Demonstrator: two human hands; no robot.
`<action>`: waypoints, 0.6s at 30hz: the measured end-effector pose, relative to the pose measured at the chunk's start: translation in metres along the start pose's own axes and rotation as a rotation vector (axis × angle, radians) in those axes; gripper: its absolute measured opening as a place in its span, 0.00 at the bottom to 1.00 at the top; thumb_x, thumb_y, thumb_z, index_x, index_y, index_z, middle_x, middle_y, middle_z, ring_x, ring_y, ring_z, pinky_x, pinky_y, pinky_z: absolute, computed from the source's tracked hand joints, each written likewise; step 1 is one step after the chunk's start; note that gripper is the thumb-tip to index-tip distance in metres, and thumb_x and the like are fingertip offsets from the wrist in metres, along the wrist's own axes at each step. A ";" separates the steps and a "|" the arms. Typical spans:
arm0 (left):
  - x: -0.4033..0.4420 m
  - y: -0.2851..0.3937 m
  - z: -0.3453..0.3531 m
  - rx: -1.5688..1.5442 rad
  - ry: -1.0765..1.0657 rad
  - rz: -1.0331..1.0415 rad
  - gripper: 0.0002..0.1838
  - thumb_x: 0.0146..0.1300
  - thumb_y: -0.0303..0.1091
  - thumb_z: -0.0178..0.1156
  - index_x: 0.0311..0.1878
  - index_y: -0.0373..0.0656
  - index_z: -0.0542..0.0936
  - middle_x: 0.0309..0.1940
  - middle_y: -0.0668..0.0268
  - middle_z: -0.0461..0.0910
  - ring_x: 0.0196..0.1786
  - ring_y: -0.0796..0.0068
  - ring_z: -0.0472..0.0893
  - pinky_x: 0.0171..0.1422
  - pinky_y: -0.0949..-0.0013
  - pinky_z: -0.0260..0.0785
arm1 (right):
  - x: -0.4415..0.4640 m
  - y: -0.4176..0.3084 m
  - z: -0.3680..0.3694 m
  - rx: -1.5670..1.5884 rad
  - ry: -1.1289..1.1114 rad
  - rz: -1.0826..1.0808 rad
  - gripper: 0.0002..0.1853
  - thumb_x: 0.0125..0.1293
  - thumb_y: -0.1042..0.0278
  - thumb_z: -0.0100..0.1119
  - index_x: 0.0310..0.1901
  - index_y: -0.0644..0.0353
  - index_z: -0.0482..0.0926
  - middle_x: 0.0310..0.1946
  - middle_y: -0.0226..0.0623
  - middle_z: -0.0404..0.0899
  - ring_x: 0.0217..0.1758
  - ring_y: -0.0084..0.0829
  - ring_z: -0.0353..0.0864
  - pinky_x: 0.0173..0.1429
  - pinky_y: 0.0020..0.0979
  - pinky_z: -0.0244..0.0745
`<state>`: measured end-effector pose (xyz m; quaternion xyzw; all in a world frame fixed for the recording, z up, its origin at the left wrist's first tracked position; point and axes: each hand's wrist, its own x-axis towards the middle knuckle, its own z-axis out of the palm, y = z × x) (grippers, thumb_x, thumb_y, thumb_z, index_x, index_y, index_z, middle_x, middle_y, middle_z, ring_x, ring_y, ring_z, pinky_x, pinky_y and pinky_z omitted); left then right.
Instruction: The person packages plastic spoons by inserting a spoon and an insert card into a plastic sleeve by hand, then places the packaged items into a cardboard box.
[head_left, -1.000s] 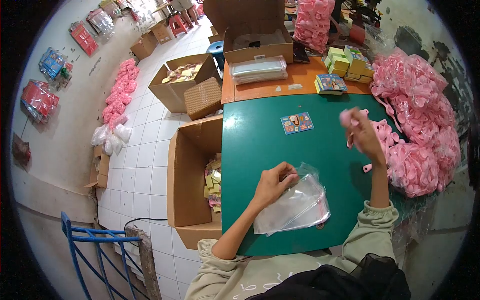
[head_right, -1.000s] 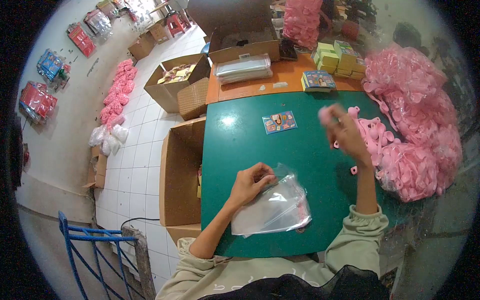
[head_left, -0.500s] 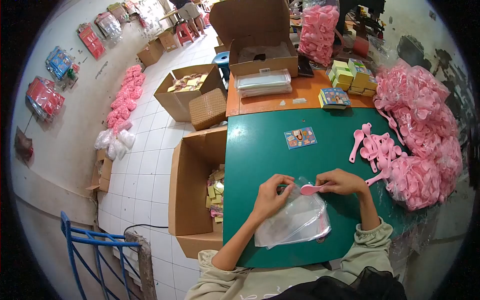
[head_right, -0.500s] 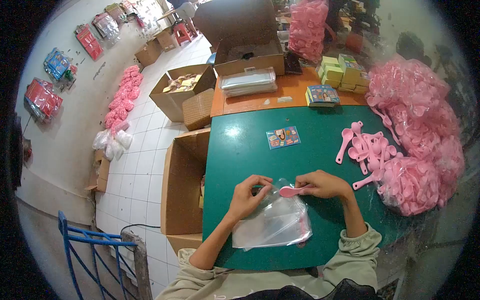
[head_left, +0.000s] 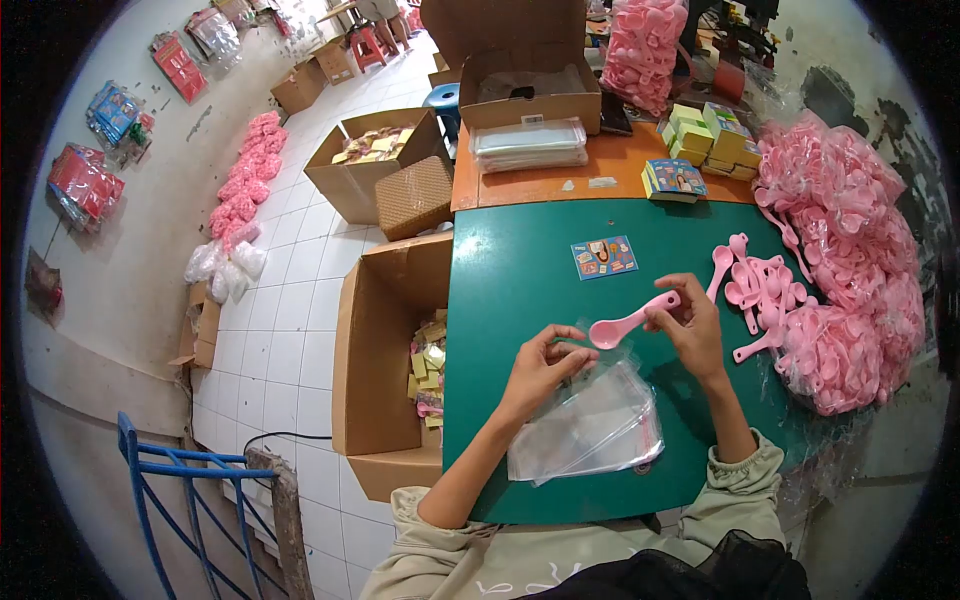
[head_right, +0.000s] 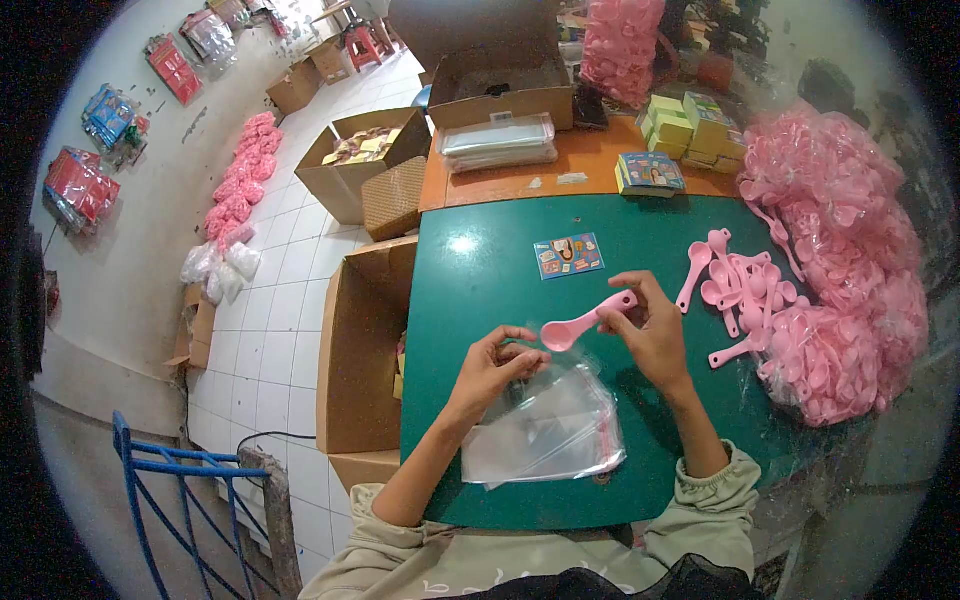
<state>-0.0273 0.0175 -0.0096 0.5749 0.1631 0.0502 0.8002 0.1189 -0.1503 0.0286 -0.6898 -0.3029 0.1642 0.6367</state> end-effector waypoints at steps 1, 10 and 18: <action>0.000 -0.001 0.000 -0.009 -0.007 0.010 0.13 0.62 0.26 0.57 0.49 0.35 0.70 0.38 0.58 0.82 0.40 0.78 0.81 0.43 0.79 0.72 | -0.002 0.000 0.003 0.022 0.040 -0.011 0.17 0.58 0.81 0.59 0.48 0.63 0.67 0.30 0.36 0.77 0.31 0.21 0.79 0.36 0.22 0.78; -0.002 0.007 0.003 -0.004 -0.004 -0.065 0.14 0.61 0.25 0.58 0.49 0.33 0.72 0.38 0.58 0.82 0.42 0.75 0.82 0.47 0.75 0.75 | -0.011 -0.006 0.017 -0.076 0.168 -0.117 0.18 0.56 0.79 0.64 0.43 0.63 0.64 0.28 0.36 0.77 0.29 0.21 0.78 0.31 0.21 0.73; 0.000 0.003 0.002 0.051 -0.030 -0.041 0.17 0.62 0.26 0.57 0.54 0.35 0.71 0.37 0.59 0.82 0.40 0.76 0.82 0.46 0.75 0.76 | -0.011 -0.001 0.016 -0.149 0.113 -0.235 0.19 0.55 0.77 0.65 0.43 0.64 0.66 0.29 0.37 0.78 0.33 0.21 0.78 0.35 0.22 0.74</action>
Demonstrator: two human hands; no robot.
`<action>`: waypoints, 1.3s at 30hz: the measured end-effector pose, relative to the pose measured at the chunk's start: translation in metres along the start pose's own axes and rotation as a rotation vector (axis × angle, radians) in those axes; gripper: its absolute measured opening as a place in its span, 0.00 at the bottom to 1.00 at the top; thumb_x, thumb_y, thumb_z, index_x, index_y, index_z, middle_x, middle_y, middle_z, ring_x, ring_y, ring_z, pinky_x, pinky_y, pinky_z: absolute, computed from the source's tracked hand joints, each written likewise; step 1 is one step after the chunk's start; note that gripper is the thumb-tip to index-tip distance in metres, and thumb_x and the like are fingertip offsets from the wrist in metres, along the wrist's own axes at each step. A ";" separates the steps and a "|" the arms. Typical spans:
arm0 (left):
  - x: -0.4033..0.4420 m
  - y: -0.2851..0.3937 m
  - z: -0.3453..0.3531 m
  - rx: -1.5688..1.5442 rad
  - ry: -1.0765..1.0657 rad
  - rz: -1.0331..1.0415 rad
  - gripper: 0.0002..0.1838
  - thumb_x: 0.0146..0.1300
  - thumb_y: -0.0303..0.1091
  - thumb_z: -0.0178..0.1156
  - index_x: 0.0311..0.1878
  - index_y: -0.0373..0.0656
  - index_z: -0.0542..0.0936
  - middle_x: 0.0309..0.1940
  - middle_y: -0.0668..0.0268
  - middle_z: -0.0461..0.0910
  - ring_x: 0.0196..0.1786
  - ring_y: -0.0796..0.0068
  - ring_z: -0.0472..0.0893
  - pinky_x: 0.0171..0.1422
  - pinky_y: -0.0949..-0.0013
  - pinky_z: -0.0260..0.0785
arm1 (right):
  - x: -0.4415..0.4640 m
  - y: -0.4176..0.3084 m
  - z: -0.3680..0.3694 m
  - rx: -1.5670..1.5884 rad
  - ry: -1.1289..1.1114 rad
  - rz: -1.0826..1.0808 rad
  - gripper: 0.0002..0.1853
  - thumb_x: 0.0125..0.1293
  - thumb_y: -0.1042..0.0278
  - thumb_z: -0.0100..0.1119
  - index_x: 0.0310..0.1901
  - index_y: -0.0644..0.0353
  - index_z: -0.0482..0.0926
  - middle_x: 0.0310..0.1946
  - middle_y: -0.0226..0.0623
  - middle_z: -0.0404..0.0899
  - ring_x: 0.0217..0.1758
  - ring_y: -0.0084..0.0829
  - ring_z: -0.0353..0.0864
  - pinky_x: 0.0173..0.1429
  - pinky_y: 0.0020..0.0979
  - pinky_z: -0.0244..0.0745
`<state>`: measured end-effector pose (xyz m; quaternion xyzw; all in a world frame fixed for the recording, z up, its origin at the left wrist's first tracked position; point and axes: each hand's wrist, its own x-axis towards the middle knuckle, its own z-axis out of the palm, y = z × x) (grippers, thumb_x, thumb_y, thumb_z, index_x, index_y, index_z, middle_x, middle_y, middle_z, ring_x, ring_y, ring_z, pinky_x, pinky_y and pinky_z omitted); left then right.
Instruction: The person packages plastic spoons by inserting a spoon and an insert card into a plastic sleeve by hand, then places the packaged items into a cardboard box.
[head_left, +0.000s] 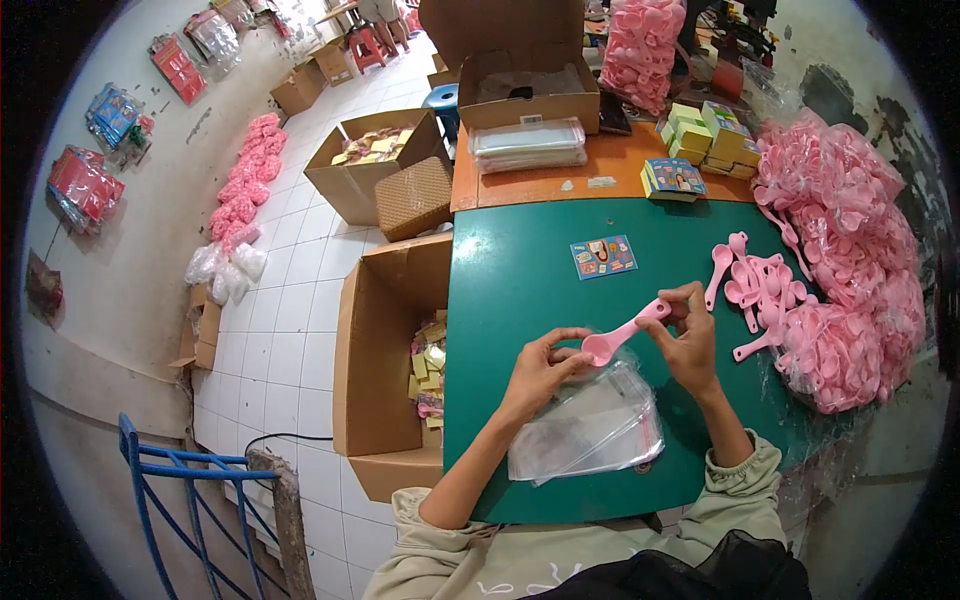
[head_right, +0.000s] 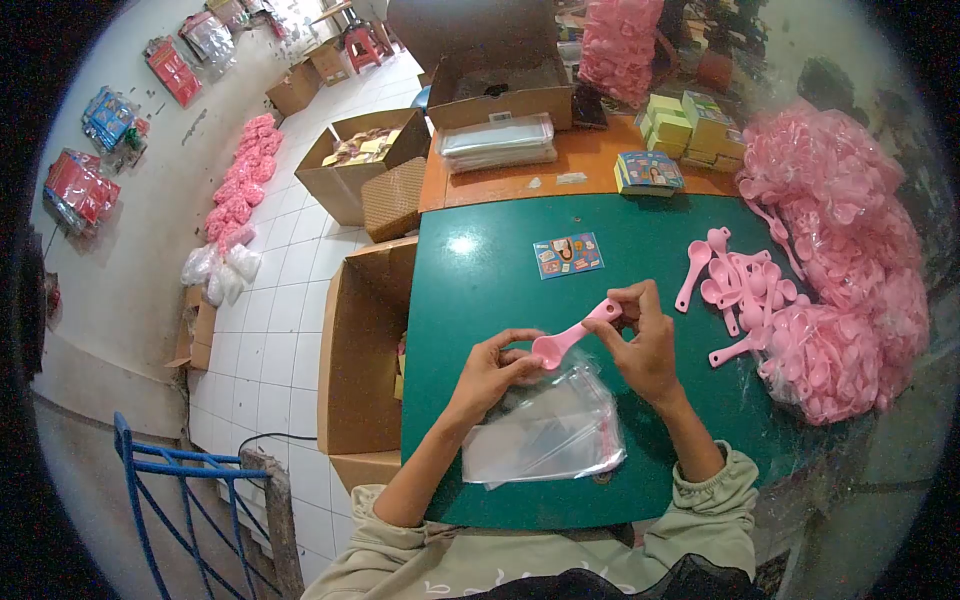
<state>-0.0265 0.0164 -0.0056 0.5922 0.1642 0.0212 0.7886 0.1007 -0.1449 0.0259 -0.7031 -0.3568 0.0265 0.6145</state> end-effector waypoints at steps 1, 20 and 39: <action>0.001 0.000 0.000 0.022 -0.003 0.014 0.18 0.62 0.27 0.57 0.55 0.35 0.71 0.37 0.60 0.82 0.40 0.76 0.82 0.45 0.75 0.76 | 0.000 0.000 0.000 0.003 0.002 -0.009 0.19 0.55 0.77 0.66 0.43 0.64 0.66 0.29 0.37 0.77 0.33 0.21 0.78 0.35 0.22 0.74; 0.003 0.015 -0.006 0.031 -0.122 0.036 0.20 0.70 0.43 0.47 0.45 0.34 0.78 0.35 0.66 0.80 0.36 0.82 0.75 0.41 0.77 0.68 | 0.008 -0.014 0.011 -0.287 -0.156 -0.220 0.12 0.60 0.66 0.61 0.41 0.64 0.73 0.35 0.41 0.80 0.35 0.34 0.81 0.40 0.30 0.76; 0.019 0.099 -0.046 -0.032 0.051 0.290 0.19 0.69 0.43 0.47 0.49 0.36 0.77 0.40 0.57 0.82 0.43 0.72 0.82 0.49 0.70 0.74 | 0.117 0.079 0.029 -0.637 -0.777 0.098 0.25 0.47 0.62 0.67 0.48 0.61 0.74 0.43 0.47 0.73 0.48 0.46 0.71 0.49 0.42 0.68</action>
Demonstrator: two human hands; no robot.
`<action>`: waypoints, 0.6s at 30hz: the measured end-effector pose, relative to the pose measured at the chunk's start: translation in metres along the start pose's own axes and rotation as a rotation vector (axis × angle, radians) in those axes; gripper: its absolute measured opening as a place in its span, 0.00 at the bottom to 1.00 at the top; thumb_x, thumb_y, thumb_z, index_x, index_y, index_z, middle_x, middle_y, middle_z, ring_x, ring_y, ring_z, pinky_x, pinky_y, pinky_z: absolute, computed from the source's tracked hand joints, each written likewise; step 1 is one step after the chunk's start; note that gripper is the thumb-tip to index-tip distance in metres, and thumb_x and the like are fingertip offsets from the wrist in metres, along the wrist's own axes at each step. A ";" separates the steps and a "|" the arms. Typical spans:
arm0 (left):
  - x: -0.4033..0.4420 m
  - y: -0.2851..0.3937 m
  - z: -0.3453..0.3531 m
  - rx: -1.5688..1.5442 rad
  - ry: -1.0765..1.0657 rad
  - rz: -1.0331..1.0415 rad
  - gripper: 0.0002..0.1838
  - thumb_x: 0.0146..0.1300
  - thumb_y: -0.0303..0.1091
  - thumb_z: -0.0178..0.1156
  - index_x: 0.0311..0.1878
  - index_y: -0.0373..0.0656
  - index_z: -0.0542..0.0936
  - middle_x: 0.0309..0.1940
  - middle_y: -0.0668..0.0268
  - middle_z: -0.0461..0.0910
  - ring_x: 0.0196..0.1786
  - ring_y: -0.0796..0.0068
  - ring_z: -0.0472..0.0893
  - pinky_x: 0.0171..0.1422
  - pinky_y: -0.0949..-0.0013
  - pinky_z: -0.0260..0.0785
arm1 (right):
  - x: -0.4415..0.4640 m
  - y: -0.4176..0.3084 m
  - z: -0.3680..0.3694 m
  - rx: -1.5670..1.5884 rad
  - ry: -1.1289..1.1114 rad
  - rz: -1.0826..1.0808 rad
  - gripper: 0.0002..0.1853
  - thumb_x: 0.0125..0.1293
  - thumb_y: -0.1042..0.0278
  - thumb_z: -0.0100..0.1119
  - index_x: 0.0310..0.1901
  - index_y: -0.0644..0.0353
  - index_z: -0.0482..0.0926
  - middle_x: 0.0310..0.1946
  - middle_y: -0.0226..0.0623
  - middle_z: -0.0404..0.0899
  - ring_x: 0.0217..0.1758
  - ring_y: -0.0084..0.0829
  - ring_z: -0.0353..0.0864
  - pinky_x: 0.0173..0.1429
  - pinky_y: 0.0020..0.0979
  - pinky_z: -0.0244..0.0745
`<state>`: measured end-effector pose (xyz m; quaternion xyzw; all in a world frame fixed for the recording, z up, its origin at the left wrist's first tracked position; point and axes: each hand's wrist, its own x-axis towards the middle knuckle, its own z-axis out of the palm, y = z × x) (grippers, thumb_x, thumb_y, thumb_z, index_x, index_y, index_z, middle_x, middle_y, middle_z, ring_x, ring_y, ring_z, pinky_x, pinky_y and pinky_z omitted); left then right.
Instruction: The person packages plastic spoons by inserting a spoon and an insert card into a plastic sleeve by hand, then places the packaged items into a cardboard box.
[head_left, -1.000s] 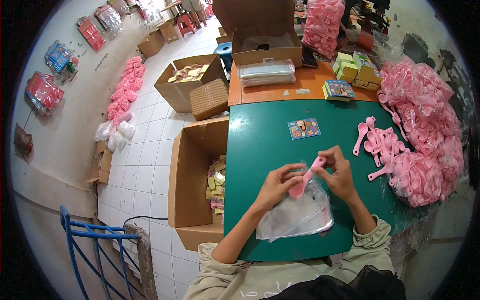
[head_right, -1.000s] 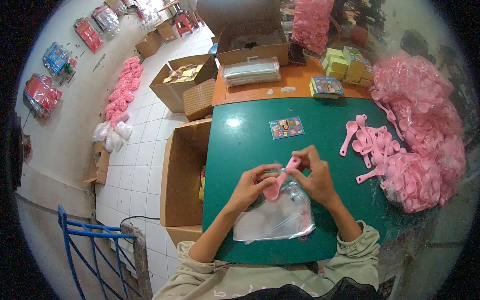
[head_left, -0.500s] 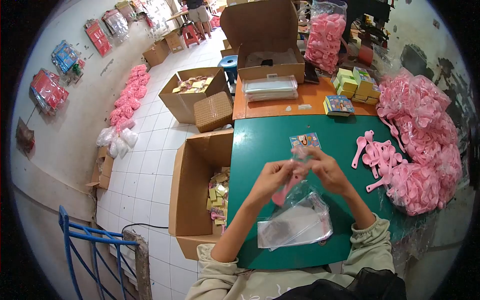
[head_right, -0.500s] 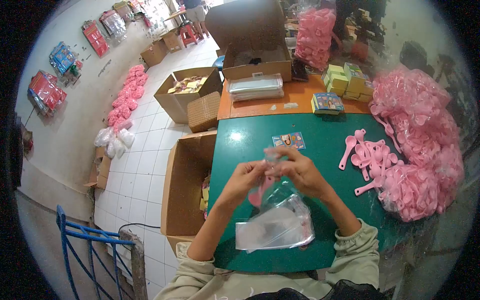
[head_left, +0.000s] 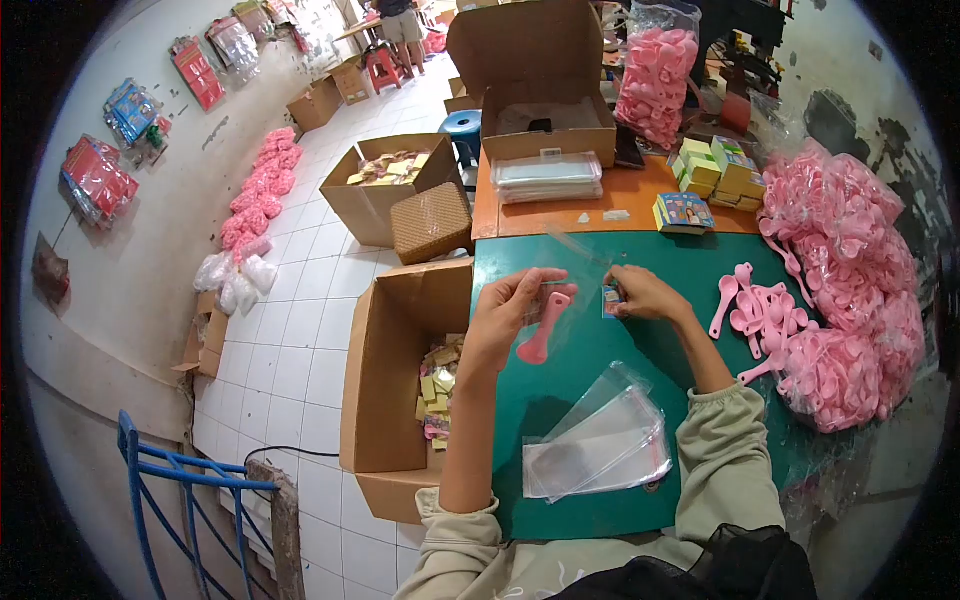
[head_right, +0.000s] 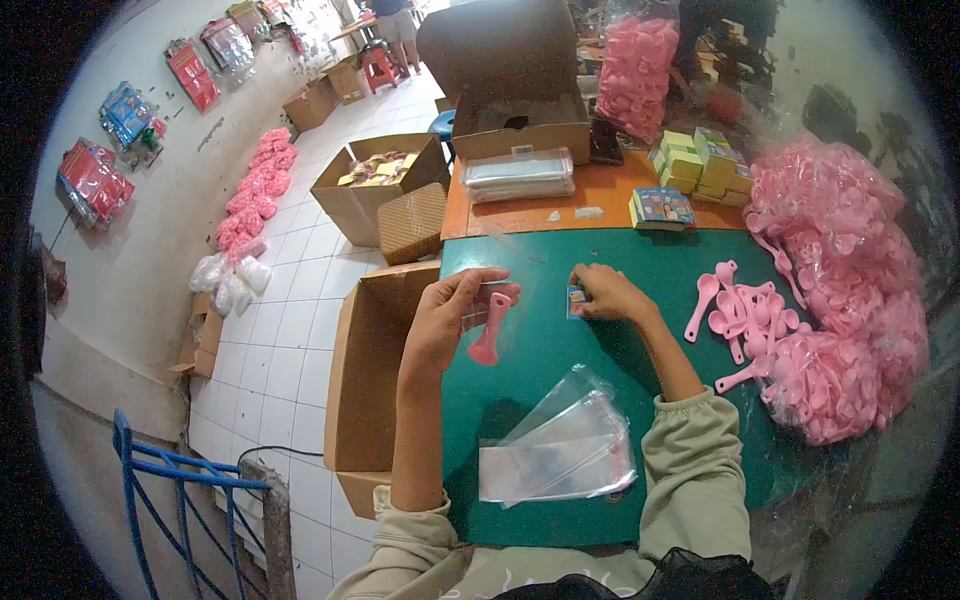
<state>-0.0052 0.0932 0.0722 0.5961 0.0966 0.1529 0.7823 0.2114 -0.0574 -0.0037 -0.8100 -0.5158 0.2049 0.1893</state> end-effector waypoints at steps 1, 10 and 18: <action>0.001 -0.002 -0.001 0.001 -0.016 -0.004 0.19 0.69 0.43 0.47 0.49 0.36 0.77 0.40 0.57 0.82 0.43 0.72 0.82 0.49 0.70 0.74 | -0.007 -0.001 0.000 -0.108 0.057 -0.021 0.23 0.47 0.63 0.66 0.46 0.60 0.74 0.41 0.47 0.73 0.47 0.46 0.72 0.48 0.42 0.68; 0.004 -0.011 0.009 0.105 -0.163 -0.106 0.18 0.70 0.41 0.48 0.46 0.35 0.78 0.37 0.59 0.82 0.39 0.76 0.81 0.46 0.73 0.74 | -0.072 -0.053 -0.048 0.522 0.441 -0.087 0.17 0.52 0.74 0.62 0.45 0.60 0.74 0.32 0.32 0.77 0.32 0.21 0.77 0.37 0.24 0.72; 0.009 -0.025 0.020 0.100 -0.291 -0.160 0.19 0.70 0.40 0.46 0.48 0.33 0.77 0.39 0.59 0.81 0.40 0.76 0.81 0.46 0.73 0.74 | -0.081 -0.085 -0.047 1.041 0.878 -0.073 0.07 0.60 0.76 0.58 0.37 0.62 0.70 0.33 0.28 0.73 0.34 0.16 0.75 0.34 0.18 0.74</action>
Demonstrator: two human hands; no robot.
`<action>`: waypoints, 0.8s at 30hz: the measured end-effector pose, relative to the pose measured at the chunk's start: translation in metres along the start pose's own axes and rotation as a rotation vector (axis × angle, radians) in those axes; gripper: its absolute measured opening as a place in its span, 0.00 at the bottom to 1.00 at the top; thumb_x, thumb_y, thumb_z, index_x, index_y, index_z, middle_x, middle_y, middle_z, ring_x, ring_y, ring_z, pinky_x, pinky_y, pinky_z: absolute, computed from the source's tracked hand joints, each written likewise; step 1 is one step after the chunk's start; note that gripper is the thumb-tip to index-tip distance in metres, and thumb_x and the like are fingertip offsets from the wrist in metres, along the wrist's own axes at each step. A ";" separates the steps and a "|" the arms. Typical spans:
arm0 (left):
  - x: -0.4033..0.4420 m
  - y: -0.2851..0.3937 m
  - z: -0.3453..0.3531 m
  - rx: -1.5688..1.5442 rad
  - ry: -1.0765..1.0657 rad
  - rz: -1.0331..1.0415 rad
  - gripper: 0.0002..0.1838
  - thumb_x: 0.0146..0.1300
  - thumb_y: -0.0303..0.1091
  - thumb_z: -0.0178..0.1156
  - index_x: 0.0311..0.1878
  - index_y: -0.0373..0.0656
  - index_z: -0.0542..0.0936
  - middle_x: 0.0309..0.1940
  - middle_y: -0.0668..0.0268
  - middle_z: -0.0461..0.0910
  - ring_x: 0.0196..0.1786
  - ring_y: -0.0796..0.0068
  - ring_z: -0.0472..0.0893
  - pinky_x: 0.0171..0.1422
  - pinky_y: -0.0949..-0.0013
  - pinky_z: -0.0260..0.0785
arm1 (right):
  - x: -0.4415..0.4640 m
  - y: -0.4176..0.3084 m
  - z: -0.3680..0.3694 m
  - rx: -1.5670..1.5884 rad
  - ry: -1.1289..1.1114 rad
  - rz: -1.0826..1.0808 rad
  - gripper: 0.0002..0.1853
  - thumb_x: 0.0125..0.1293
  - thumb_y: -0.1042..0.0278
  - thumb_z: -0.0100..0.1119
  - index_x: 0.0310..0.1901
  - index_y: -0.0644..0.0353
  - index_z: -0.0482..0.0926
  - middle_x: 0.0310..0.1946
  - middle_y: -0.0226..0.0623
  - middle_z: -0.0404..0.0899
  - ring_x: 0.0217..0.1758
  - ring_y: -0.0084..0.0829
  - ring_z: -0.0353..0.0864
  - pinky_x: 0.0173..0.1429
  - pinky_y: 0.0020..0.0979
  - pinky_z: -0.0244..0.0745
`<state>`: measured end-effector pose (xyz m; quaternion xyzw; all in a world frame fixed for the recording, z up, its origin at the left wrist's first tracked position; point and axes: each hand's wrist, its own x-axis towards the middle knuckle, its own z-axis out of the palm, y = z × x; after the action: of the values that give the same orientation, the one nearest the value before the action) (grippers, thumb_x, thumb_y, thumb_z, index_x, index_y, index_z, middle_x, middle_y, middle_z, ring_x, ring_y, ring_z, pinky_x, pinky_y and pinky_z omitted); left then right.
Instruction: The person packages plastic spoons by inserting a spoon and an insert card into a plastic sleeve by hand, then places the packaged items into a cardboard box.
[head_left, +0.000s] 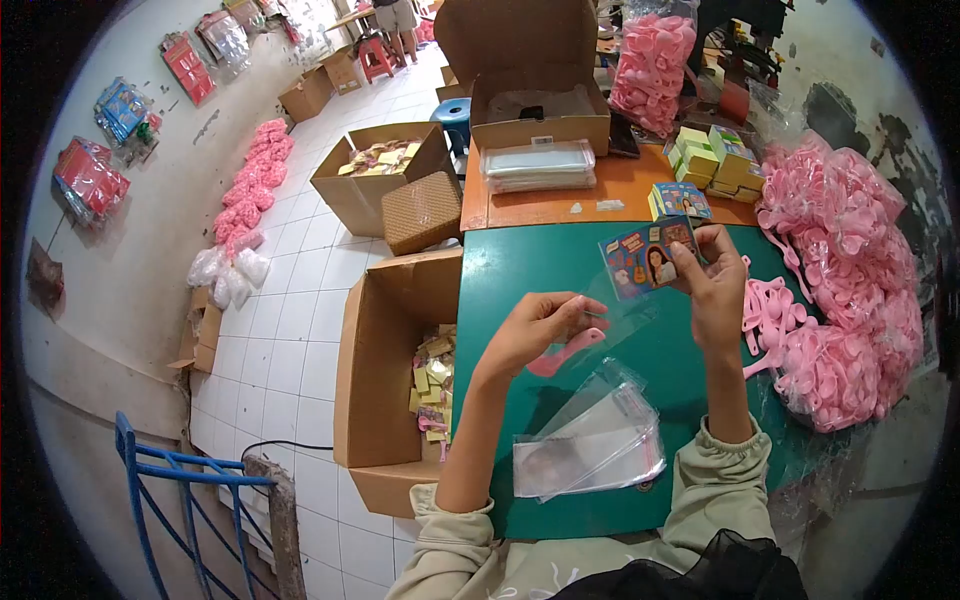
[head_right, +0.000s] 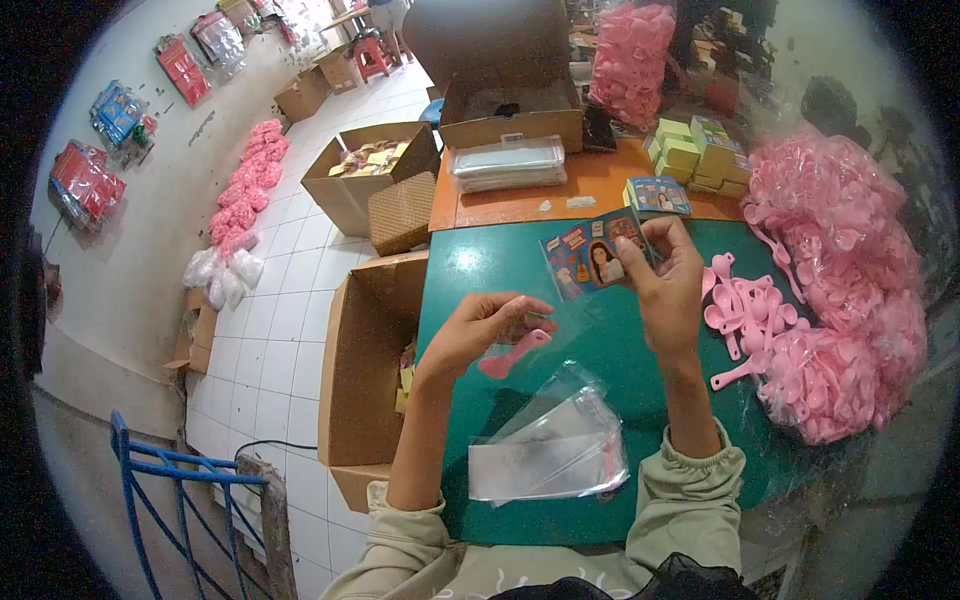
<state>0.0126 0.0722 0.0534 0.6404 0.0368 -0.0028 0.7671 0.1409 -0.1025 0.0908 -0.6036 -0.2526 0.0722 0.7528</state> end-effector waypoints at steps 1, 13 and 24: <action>0.001 0.000 0.001 -0.010 0.007 -0.010 0.19 0.70 0.40 0.46 0.47 0.33 0.77 0.39 0.59 0.81 0.40 0.76 0.81 0.46 0.73 0.74 | -0.002 0.000 0.000 -0.060 -0.020 0.003 0.07 0.60 0.76 0.58 0.37 0.62 0.69 0.32 0.28 0.73 0.34 0.16 0.75 0.34 0.18 0.74; -0.001 -0.002 -0.012 0.061 0.013 -0.029 0.18 0.70 0.38 0.47 0.45 0.30 0.77 0.35 0.59 0.81 0.40 0.76 0.81 0.44 0.76 0.74 | -0.009 -0.031 0.002 -0.668 -0.359 -0.091 0.07 0.57 0.78 0.57 0.38 0.64 0.74 0.26 0.38 0.79 0.30 0.21 0.78 0.35 0.27 0.72; -0.003 0.001 -0.010 0.130 -0.030 0.005 0.19 0.70 0.41 0.46 0.47 0.34 0.77 0.36 0.58 0.82 0.41 0.73 0.81 0.47 0.73 0.74 | -0.007 -0.038 -0.004 -0.706 -0.376 -0.076 0.06 0.52 0.81 0.56 0.34 0.64 0.76 0.26 0.38 0.78 0.28 0.26 0.75 0.32 0.27 0.68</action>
<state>0.0088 0.0825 0.0529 0.6889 0.0233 -0.0127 0.7244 0.1294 -0.1193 0.1242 -0.7916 -0.4176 0.0622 0.4417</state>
